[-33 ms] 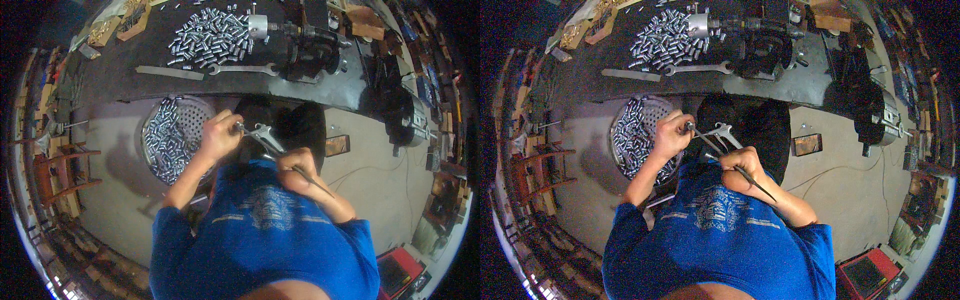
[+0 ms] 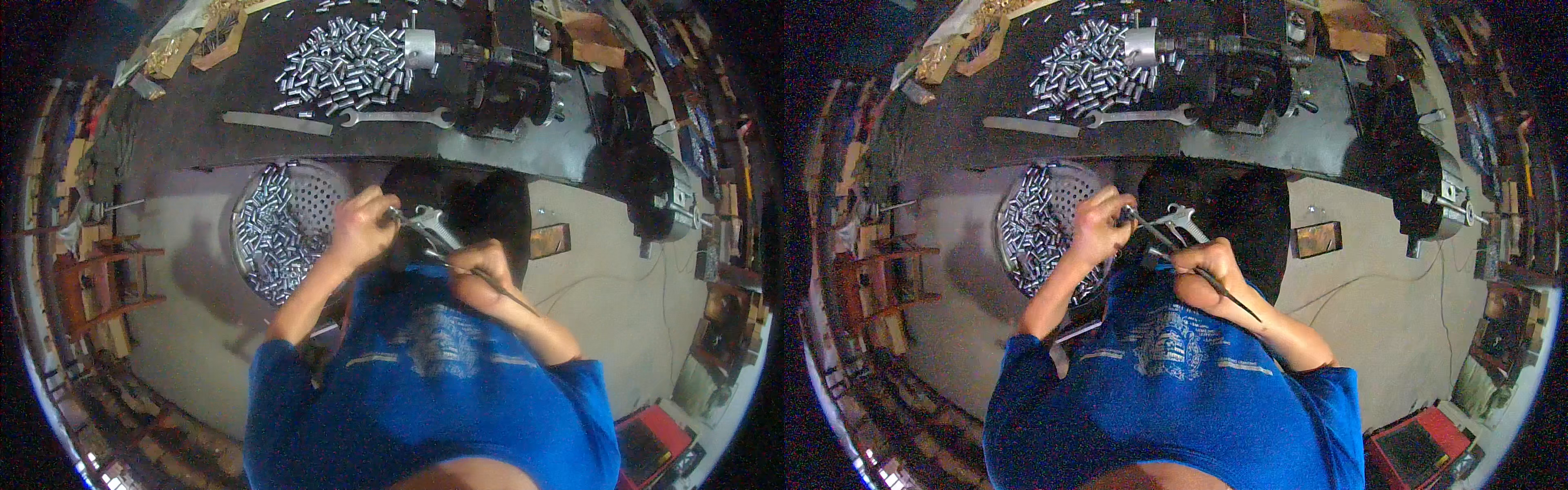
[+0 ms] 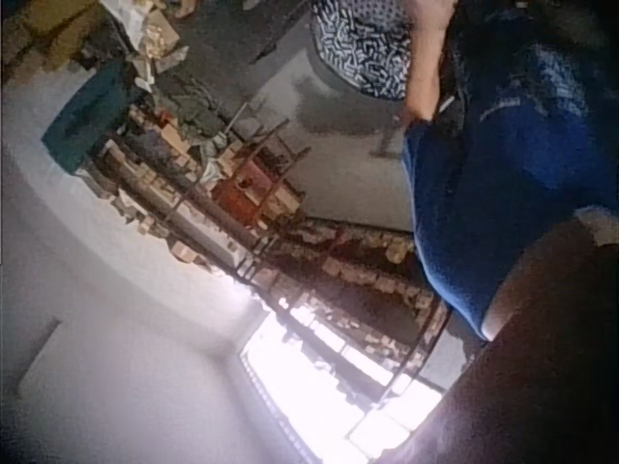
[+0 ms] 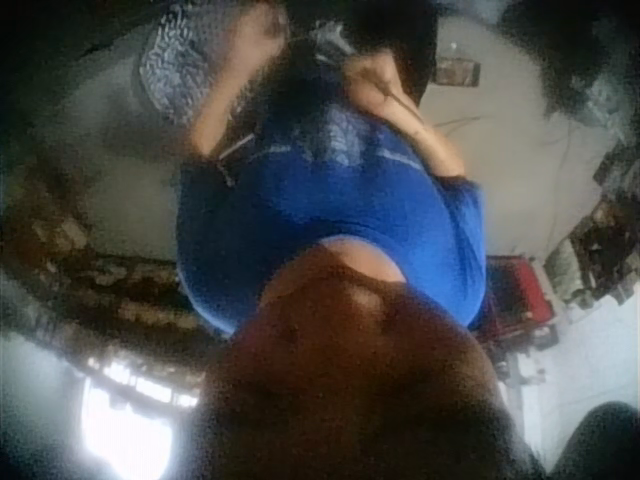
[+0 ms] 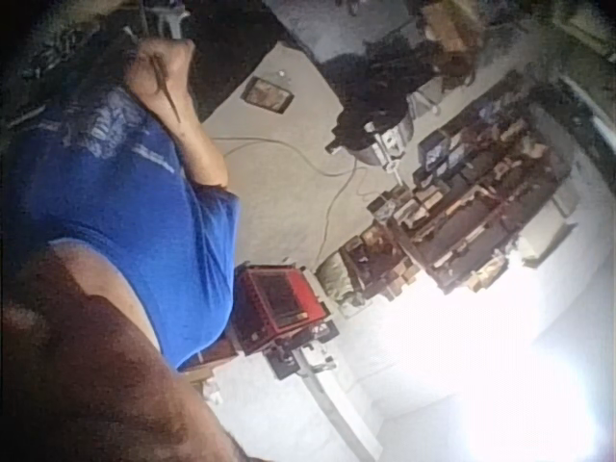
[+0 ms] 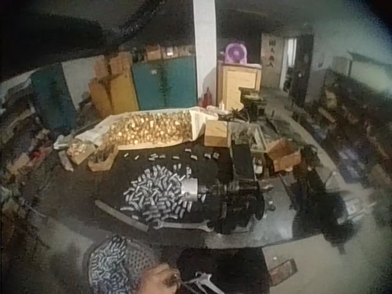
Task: The person repeatedly picks up metallic cartridge casings from a perforated basket and a pile on the table. They insert each casing into a handheld tool, manipulate it, and then place the casing onto the table. The process is repetitive and involves handling the casings one at a time.
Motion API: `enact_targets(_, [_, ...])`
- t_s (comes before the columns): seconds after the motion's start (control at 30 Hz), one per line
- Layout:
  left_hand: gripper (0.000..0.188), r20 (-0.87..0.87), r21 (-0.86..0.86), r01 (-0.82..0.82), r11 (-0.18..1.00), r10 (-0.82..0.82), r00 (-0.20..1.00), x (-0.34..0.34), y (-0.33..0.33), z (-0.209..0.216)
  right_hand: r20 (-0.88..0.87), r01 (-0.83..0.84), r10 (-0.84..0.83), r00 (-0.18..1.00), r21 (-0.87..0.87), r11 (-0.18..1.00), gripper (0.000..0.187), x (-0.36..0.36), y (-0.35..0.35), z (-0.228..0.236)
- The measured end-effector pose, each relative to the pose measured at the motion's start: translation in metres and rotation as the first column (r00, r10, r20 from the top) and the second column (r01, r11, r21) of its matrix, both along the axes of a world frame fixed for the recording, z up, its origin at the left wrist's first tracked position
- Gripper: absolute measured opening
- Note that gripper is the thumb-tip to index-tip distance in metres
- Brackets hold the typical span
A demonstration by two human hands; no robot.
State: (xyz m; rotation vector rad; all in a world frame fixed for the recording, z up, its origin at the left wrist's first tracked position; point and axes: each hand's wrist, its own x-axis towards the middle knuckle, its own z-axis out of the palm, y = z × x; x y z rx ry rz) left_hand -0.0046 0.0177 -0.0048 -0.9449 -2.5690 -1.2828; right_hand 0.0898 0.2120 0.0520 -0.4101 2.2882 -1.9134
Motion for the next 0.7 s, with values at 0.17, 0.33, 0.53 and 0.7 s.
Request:
enact_targets(0.17, [0.023,-0.016,0.063,0.172,0.983,-0.172,0.985,0.008,0.017,0.0,-0.123,0.058,-0.053,0.991,0.038,0.998,0.019,-0.025,-0.018,-0.024])
enact_targets(0.33, [0.021,0.024,0.008,0.066,0.998,-0.066,0.998,-0.005,0.016,-0.008,-0.253,0.154,-0.139,0.957,0.041,0.987,0.018,-0.022,-0.009,-0.019])
enact_targets(0.53, [0.016,-0.031,-0.264,-0.138,0.955,0.134,0.99,-0.086,0.005,0.01,0.032,0.233,-0.231,0.972,-0.075,0.97,0.02,0.012,0.028,-0.018])
enact_targets(0.7, [0.023,-0.22,-0.315,-0.278,0.908,0.214,0.952,-0.175,0.014,0.031,0.04,0.197,-0.198,0.979,0.017,0.98,0.02,0.018,0.023,-0.026])
